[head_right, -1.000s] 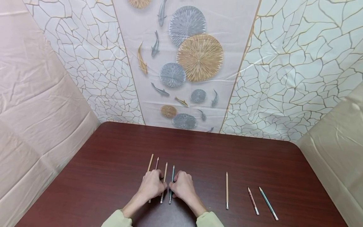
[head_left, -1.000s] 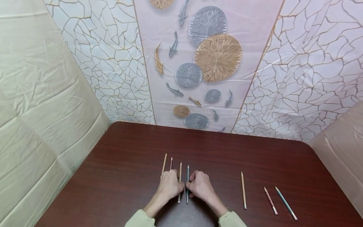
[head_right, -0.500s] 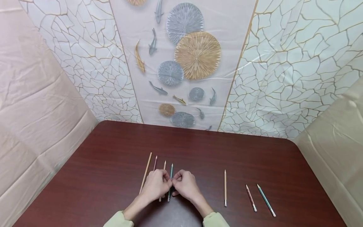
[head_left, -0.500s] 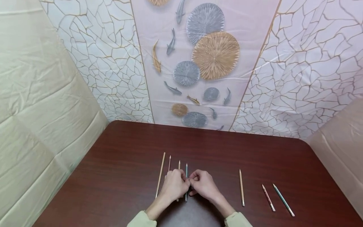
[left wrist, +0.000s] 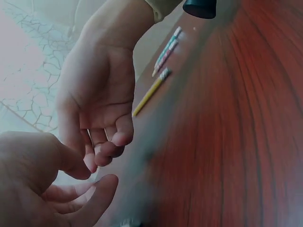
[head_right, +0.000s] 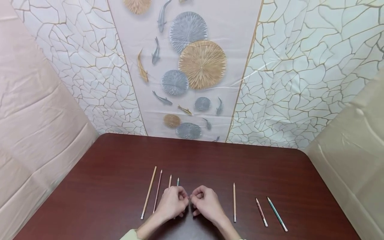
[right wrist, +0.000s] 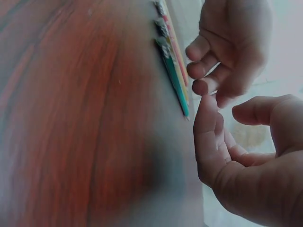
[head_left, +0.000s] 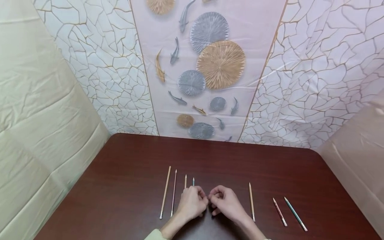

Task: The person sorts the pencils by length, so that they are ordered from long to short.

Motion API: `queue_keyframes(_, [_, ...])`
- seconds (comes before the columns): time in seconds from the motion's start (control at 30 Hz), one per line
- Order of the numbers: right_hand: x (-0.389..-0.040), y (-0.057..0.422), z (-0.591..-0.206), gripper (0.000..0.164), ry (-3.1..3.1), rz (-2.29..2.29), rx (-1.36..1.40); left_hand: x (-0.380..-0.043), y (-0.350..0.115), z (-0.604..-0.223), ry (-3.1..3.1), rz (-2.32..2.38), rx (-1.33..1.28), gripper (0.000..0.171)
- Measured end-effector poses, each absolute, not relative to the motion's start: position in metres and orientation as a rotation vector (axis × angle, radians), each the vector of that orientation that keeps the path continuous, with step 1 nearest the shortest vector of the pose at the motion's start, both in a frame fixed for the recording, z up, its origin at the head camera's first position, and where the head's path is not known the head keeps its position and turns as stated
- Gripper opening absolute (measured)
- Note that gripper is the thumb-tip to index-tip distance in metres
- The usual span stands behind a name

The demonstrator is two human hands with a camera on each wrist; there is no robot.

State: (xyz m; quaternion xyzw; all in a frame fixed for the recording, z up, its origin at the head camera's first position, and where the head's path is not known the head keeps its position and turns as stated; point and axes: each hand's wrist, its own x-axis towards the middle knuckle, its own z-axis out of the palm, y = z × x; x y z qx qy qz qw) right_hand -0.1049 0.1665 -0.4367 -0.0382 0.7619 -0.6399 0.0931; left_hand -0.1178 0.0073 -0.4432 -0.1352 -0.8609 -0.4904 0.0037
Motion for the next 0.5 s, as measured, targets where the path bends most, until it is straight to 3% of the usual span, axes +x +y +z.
queue_keyframes(0.5, [-0.086, 0.23, -0.418, 0.018, 2.455, -1.894, 0.19, -0.113, 0.045, -0.442, -2.604, -1.878, -0.332, 0.006])
